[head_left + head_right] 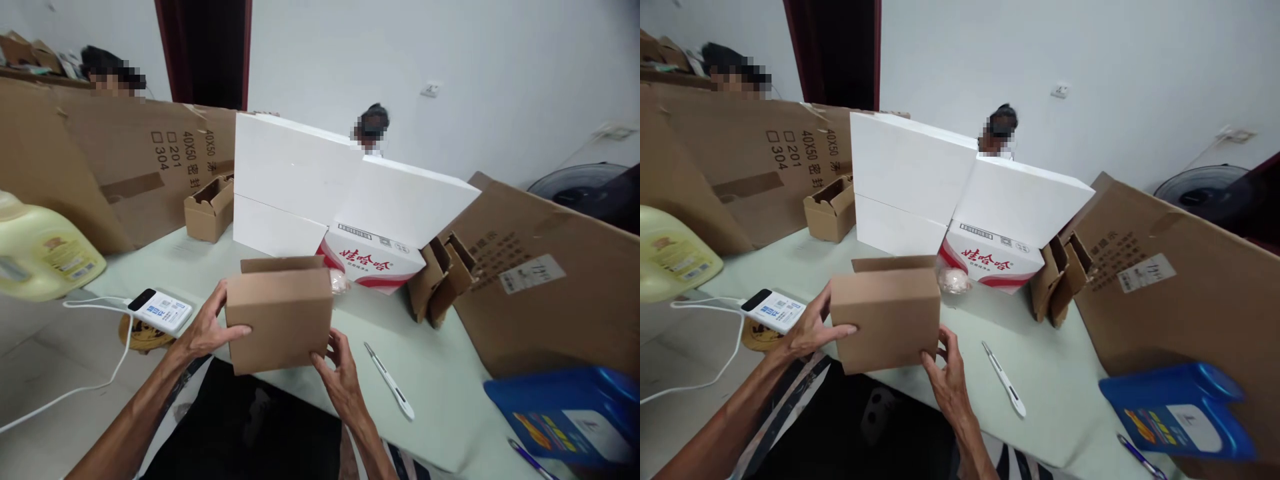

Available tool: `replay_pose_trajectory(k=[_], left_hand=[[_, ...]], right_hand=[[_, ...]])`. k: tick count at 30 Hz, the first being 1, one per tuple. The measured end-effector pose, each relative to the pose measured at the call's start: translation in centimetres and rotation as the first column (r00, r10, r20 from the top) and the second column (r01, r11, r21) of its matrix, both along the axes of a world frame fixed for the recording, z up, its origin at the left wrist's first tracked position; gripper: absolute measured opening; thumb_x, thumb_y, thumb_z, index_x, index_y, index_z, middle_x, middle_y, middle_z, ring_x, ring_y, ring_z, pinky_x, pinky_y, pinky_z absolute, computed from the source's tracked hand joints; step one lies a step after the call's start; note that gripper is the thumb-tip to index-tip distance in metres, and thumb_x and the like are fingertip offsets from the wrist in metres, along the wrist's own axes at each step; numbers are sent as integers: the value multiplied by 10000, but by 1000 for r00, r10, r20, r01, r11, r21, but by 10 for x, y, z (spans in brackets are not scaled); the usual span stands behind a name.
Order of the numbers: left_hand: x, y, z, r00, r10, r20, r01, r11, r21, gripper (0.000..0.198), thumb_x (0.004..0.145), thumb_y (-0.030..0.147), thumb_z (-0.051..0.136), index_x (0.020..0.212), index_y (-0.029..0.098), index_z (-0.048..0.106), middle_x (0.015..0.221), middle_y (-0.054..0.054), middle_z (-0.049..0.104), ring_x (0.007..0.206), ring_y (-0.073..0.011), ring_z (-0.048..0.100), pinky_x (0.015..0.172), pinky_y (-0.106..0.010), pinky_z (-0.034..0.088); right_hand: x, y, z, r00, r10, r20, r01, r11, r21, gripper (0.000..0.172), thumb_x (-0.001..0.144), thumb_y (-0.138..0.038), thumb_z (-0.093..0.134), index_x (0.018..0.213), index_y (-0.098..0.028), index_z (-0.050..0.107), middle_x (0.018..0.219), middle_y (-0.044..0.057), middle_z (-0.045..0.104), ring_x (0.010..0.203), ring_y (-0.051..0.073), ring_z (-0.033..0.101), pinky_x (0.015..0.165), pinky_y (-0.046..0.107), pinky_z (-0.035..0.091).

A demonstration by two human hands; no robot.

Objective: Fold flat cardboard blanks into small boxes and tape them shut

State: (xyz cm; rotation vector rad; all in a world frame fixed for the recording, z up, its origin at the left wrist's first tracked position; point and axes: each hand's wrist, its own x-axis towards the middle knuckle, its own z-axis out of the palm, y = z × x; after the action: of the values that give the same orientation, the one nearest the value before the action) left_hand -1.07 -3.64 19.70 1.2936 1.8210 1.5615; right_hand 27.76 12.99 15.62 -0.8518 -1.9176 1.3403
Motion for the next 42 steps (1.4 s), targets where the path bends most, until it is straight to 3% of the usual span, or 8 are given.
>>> replay_pose_trajectory(k=[5,13,20,26,30,35,39,42], left_hand=[[22,-21,11,941,-171,-292,186,982,24,508,803,391,870,1226,235,636,1699,-186,434,1598,-416,415,1282,-564,413],[38,-38,30,898,-269,-348,268,962,-54,276,783,262,812,1009,240,655,1663,-176,492,1621,-424,376,1289,-606,387],[39,-41,41,921,-292,-257,286,956,-62,217,860,389,778,874,237,625,1675,-155,507,1637,-409,357,1318,-582,346],[41,-40,38,911,-249,-328,266,964,6,199,948,350,744,881,234,598,1500,-152,649,1599,-394,418,1283,-577,397],[43,-45,30,941,-218,-260,241,969,60,393,919,300,811,1219,254,561,1466,-173,649,1590,-378,450,1262,-553,432],[46,-48,26,961,-189,-204,203,978,49,804,898,308,843,1571,284,404,1574,-188,580,1538,-383,523,1289,-564,414],[48,-48,27,963,-186,-194,200,978,56,749,896,276,842,1519,282,426,1537,-176,596,1578,-383,477,1293,-569,412],[49,-48,27,970,-187,-157,196,980,45,666,895,280,841,1441,286,462,1560,-177,575,1616,-389,418,1305,-588,386]], right_hand=[[35,-26,-12,997,-51,57,54,997,-59,504,964,-487,728,1395,-282,564,1335,99,717,1198,282,737,1001,413,638],[57,-42,-10,992,-81,93,81,997,4,609,948,-480,736,1486,-277,533,1368,99,711,1290,290,688,1081,397,591],[64,-50,7,988,-109,109,94,987,130,680,942,-491,770,1535,-284,508,1464,120,652,1346,313,646,1140,437,553],[76,-39,42,989,-67,-135,111,930,349,534,1023,-570,657,1458,-264,603,1562,180,575,1457,390,575,1060,514,596],[71,-19,97,996,-55,-75,87,829,552,294,1041,-312,695,1335,-304,689,1427,126,678,1333,331,657,1075,529,581],[36,6,159,971,165,175,-239,586,774,404,1000,-261,782,1386,-316,678,1317,102,734,1188,293,712,979,466,623],[5,12,175,917,223,332,-394,368,842,364,1028,-299,750,1377,-246,660,1287,139,725,1125,279,712,886,426,629],[-10,9,175,905,237,352,-409,263,874,206,1056,-298,710,1247,-222,700,1181,124,747,972,227,700,793,361,598]])
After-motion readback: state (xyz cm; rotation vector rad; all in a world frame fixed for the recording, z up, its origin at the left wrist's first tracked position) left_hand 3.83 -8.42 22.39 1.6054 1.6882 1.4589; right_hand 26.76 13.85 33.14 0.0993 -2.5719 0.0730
